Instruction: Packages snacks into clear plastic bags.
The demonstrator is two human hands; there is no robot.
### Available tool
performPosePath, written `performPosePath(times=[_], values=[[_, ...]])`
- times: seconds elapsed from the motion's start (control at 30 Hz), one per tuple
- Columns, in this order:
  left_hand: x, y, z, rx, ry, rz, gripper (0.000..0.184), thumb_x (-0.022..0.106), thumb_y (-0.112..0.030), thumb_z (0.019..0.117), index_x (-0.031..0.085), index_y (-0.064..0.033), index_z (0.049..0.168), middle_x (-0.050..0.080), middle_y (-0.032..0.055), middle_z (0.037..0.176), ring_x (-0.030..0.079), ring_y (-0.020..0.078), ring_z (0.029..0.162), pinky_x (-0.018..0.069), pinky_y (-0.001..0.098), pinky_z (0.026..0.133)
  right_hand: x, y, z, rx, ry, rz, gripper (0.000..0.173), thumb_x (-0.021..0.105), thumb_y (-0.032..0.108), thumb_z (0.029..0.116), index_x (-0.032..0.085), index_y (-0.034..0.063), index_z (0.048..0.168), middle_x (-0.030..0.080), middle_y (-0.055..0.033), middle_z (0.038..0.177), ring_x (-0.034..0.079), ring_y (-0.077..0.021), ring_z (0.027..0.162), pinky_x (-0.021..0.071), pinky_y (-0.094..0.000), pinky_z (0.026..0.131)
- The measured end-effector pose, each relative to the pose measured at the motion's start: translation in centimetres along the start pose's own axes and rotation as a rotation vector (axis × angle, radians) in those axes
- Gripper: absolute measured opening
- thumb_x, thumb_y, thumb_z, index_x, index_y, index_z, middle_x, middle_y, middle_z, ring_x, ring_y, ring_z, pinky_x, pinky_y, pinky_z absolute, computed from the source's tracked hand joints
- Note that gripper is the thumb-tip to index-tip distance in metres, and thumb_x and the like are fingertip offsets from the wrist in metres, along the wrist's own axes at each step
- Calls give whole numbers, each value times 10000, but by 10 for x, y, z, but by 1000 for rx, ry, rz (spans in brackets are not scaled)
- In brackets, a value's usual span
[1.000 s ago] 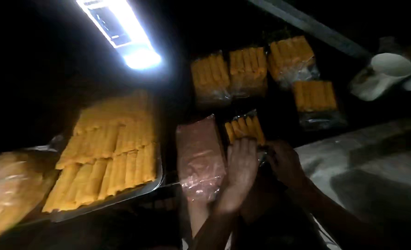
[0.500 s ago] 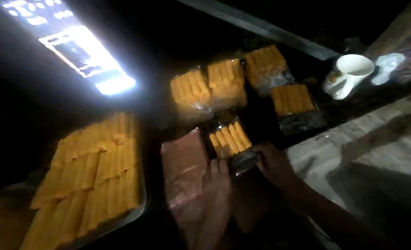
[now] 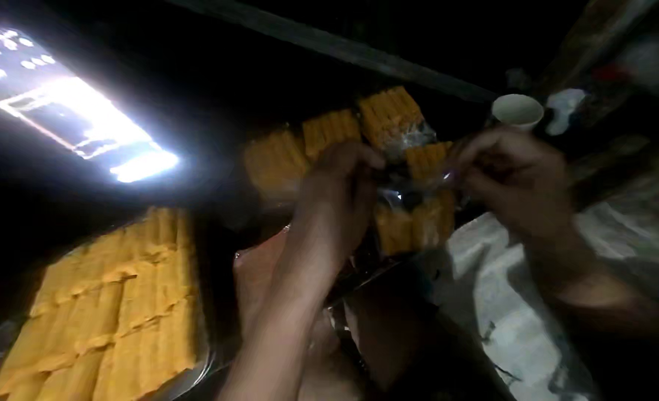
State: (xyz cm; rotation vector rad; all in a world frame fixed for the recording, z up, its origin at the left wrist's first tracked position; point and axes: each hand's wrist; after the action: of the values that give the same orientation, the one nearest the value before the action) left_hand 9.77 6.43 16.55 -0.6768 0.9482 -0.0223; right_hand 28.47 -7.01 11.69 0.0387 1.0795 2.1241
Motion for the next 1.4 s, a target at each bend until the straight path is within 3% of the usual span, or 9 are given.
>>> performPosePath(times=[0.17,0.3,0.5,0.6,0.8,0.93,1.07,1.2,1.4], values=[[48,-11,36,160,-31,4,156,578,17,973,687,5,1085,661,180,1154,664,276,1031,557,405,894,-29,-31,1,-40,-148,-288,123,598,26,943,622,-58,1030,681,-94,987,665,-81,852,587,-268,772],[131,24,24,-37,180,-39,205,597,-24,993,686,30,1168,642,221,1252,657,340,1118,540,483,983,-25,-73,-45,302,-78,-513,154,606,44,983,671,-64,1070,685,-202,1053,682,-250,915,581,-432,833],[147,30,-26,-156,244,-101,322,614,-134,1005,643,-24,1307,595,203,1347,644,299,1176,547,418,994,-18,-87,-85,339,-27,-662,194,600,32,968,699,-50,1112,673,-254,1171,649,-413,1100,528,-570,942],[131,26,-87,-117,186,-189,289,628,-143,983,691,-28,1241,647,170,1305,649,229,1182,537,337,1013,-5,-71,-91,225,-50,-665,250,567,30,939,695,-58,1136,637,-285,1273,587,-486,1207,471,-623,1009],[122,29,-235,-396,417,-364,263,617,-104,998,707,-3,1223,729,174,1167,714,278,1068,555,441,979,86,-43,-114,-17,207,-329,248,556,221,1016,730,44,1023,709,-184,1122,660,-321,1111,527,-451,988],[123,45,-309,-645,346,-315,293,617,-151,997,698,-6,1239,713,176,1206,695,286,1112,542,467,1003,152,-15,-134,-130,421,-183,265,672,361,943,747,136,1063,720,-117,1165,650,-331,1143,501,-517,1002],[102,44,-334,-710,129,-181,252,638,-135,978,719,1,1174,728,162,1148,711,264,1058,566,440,960,194,5,-149,-284,666,-226,485,734,446,873,696,171,1271,680,-138,1290,633,-380,1200,500,-600,966],[92,53,-333,-595,-154,2,207,624,-62,960,755,-4,1109,728,161,1144,715,242,1047,579,361,937,219,4,-151,-363,573,-236,177,608,231,992,738,134,1062,729,-104,1142,683,-331,1084,529,-551,923],[70,75,-297,-352,-326,294,318,568,13,935,705,27,1222,691,191,1256,673,281,1177,532,371,1029,229,10,-138,-328,373,-228,199,573,234,1002,743,135,969,748,-71,1006,691,-273,972,530,-458,887]])
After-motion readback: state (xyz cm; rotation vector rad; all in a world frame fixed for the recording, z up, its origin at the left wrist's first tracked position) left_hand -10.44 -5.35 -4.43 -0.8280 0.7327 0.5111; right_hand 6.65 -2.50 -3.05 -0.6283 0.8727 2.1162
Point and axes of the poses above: each hand's wrist, its own z-axis towards the middle knuckle, its own x-axis out of the palm, y = z × x
